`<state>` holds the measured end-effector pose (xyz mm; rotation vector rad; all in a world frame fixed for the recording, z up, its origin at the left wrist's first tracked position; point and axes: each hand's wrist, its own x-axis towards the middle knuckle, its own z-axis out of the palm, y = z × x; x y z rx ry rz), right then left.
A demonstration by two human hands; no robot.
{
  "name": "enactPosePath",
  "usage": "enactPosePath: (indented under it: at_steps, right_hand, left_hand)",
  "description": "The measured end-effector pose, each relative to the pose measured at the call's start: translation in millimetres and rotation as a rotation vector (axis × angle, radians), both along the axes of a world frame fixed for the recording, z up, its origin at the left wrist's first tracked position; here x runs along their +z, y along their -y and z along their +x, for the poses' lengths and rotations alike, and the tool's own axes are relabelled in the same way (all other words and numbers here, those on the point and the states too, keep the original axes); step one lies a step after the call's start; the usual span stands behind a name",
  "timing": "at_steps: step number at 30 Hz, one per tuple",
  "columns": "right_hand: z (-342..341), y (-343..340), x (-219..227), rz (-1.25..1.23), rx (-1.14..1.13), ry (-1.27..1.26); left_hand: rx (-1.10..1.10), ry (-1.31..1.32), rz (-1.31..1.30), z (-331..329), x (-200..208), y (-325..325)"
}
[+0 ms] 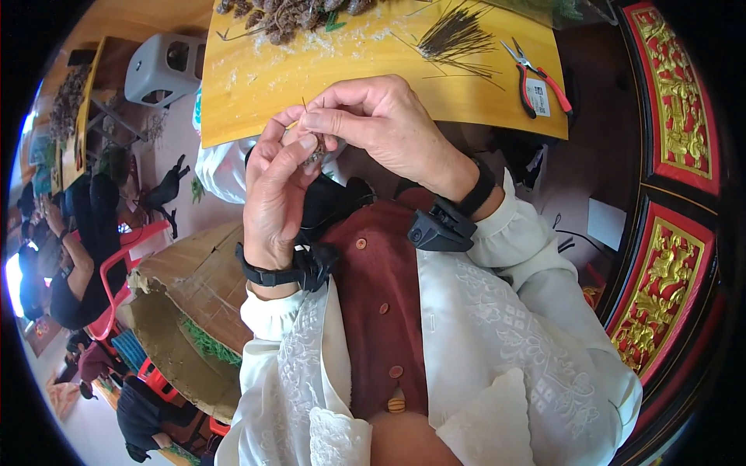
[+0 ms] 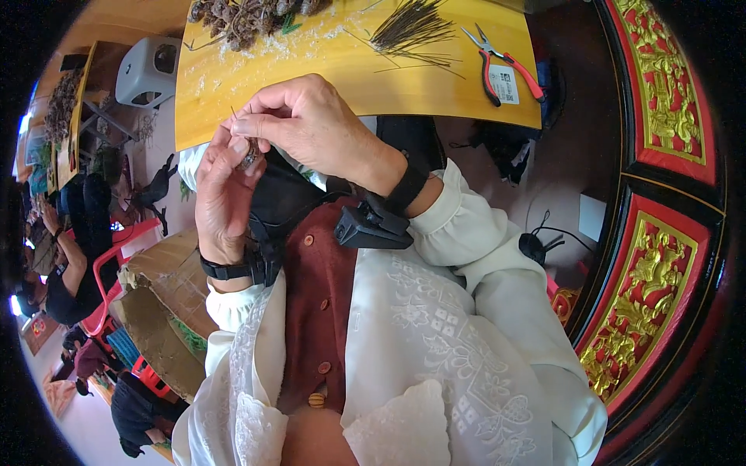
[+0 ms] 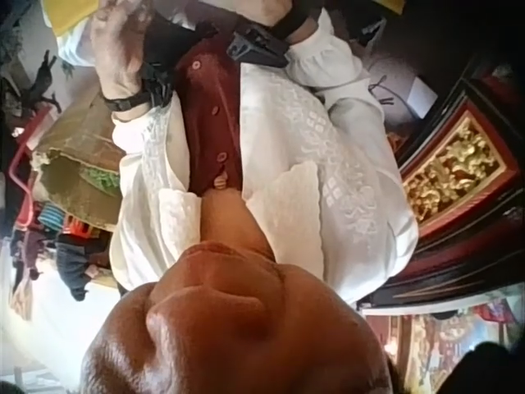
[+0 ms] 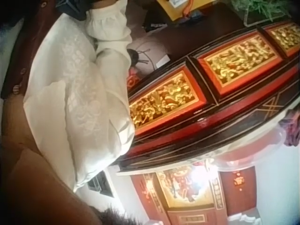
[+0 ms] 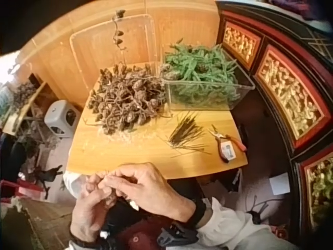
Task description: Trimming green plastic leaves and wiring brown decorative pods to assemble artificial plants.
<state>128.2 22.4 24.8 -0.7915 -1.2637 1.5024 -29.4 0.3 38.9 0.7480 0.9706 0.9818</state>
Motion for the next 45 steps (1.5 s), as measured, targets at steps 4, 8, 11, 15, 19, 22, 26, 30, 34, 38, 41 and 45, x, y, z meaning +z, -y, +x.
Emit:
enactPosePath:
  at_steps: [4,8,11,15,19,22,26,30,34,38,41,45]
  right_hand:
    - [5.2,3.0,1.2,-0.126,0.006,-0.062]
    - [5.5,6.1,1.8,-0.027,-0.151,0.035]
    - [3.3,9.6,-5.1,-0.012,-0.223,0.056]
    - [5.4,13.0,-5.0,0.094,-0.315,0.219]
    - [5.5,13.9,-10.8,0.398,-0.424,0.384]
    - [9.7,13.5,-12.6,0.562,-0.437,0.445]
    - [18.2,8.2,-19.1,0.653,-0.356,0.467]
    - [24.5,3.3,-21.3,0.714,-0.272,0.443]
    - [25.2,3.1,-23.9,0.723,-0.199,0.464]
    - [23.7,6.1,-32.4,0.704,-0.187,0.451]
    - [23.5,6.4,-34.8,0.686,-0.207,0.444]
    - [25.7,3.6,-29.4,0.766,-0.197,0.434]
  left_hand:
    - [-0.118,-0.134,-0.006,2.8,6.1,-4.9]
    - [-0.142,-0.137,0.000,7.7,3.7,-7.1]
    - [-0.064,-0.049,-0.013,12.4,1.6,-8.7]
    - [-0.023,0.050,-0.064,14.3,-1.4,-12.1]
    - [-0.040,-0.044,-0.089,14.2,-2.7,-12.7]
    - [-0.079,-0.133,-0.034,13.8,-6.3,-15.1]
    - [-0.161,-0.145,-0.177,5.4,-10.7,-17.3]
    - [-0.311,-0.023,-0.220,-6.3,-17.5,-18.0]
    - [-0.366,-0.058,-0.254,-8.3,-29.3,-20.1]
    - [-0.360,-0.150,-0.314,-8.7,-29.0,-20.9]
    - [-0.390,-0.064,-0.309,-10.1,-18.3,-21.2]
    - [-0.462,0.074,-0.283,-15.4,-15.0,-26.7]
